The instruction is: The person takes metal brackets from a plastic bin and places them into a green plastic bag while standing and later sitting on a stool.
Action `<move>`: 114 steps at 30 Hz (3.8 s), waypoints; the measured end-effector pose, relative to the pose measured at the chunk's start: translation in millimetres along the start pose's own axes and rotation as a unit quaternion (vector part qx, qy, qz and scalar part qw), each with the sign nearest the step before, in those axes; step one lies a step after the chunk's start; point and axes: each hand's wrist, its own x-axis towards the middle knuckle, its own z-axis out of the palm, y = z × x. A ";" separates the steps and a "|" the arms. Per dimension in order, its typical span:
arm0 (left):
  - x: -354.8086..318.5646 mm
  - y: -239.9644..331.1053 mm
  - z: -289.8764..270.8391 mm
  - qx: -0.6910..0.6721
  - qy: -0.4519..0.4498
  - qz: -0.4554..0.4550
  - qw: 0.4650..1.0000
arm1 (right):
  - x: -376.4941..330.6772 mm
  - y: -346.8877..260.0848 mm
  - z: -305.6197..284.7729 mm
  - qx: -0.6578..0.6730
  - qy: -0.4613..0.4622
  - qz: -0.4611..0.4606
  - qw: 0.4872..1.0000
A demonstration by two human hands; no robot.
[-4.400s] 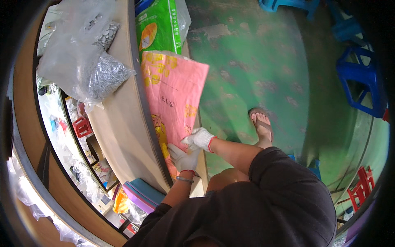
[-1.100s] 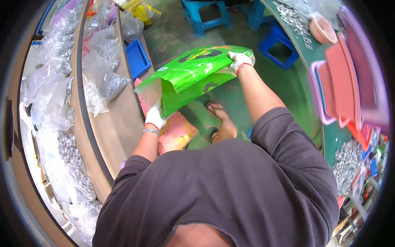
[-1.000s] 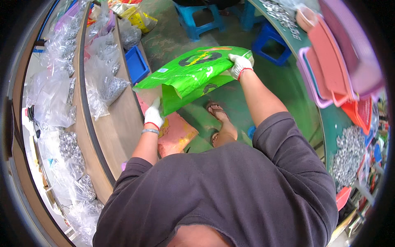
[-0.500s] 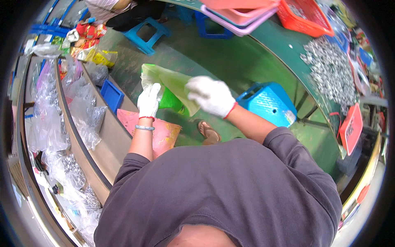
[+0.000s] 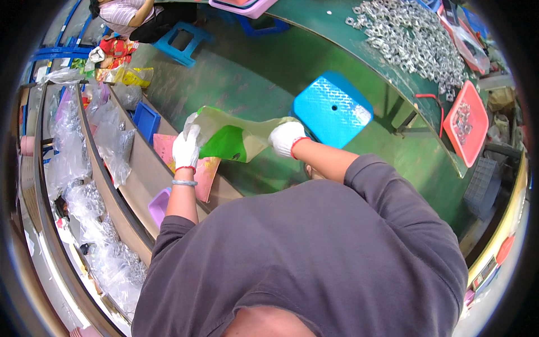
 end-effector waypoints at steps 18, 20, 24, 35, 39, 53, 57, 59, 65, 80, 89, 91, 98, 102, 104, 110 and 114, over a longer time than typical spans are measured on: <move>-147.2 -48.8 130.2 0.142 -0.094 0.126 0.977 | -239.4 2.5 173.2 0.037 0.049 0.155 0.986; -160.4 -75.4 172.2 0.159 -0.100 0.242 0.952 | -271.3 8.2 178.4 0.041 0.038 0.181 0.982; -245.3 10.7 186.9 0.172 -0.229 0.267 0.920 | -333.9 33.0 203.8 0.079 -0.002 0.279 0.957; -392.5 253.2 328.0 0.083 -0.369 0.625 0.683 | -542.5 133.2 244.2 0.185 0.145 0.564 0.792; -443.3 335.5 405.4 0.054 -0.326 0.688 0.646 | -625.4 184.1 258.8 0.176 0.190 0.631 0.731; -577.4 634.9 470.8 -0.073 -0.385 0.635 0.666 | -826.4 441.0 293.6 0.238 0.407 0.690 0.549; -588.4 680.0 536.2 -0.097 -0.378 0.487 0.782 | -859.5 504.9 252.4 0.504 0.489 0.602 0.381; -591.0 679.6 596.0 -0.110 -0.298 0.524 0.791 | -878.9 553.3 259.2 0.504 0.548 0.568 0.350; -579.2 813.7 606.6 -0.077 -0.381 0.466 0.795 | -915.7 705.4 253.5 0.395 0.599 0.551 0.427; -600.3 1168.2 689.3 -0.373 -0.348 0.121 0.851 | -990.7 1040.7 75.8 0.367 0.661 0.453 0.473; -506.5 1401.5 809.3 -0.558 -0.529 -0.100 0.632 | -984.4 1285.1 8.9 0.150 0.614 0.461 0.623; -500.6 1447.3 815.7 -0.572 -0.547 -0.101 0.602 | -976.5 1324.1 -10.3 0.157 0.574 0.480 0.645; -412.4 1619.2 898.3 -0.672 -0.519 -0.052 0.525 | -972.4 1509.1 -73.7 0.263 0.527 0.415 0.693; -364.5 1725.7 942.7 -0.664 -0.478 0.072 0.571 | -932.0 1632.9 -113.3 0.583 0.508 0.375 0.511; -354.6 1772.5 946.9 -0.728 -0.501 -0.030 0.466 | -914.0 1699.6 -142.1 0.645 0.514 0.349 0.444; -258.5 1893.2 974.1 -0.658 -0.366 -0.024 0.658 | -831.0 1904.8 -223.2 0.715 0.462 0.252 0.461; -178.2 1947.7 996.5 -0.647 -0.259 0.109 0.709 | -775.4 1997.3 -283.1 0.725 0.482 0.107 0.480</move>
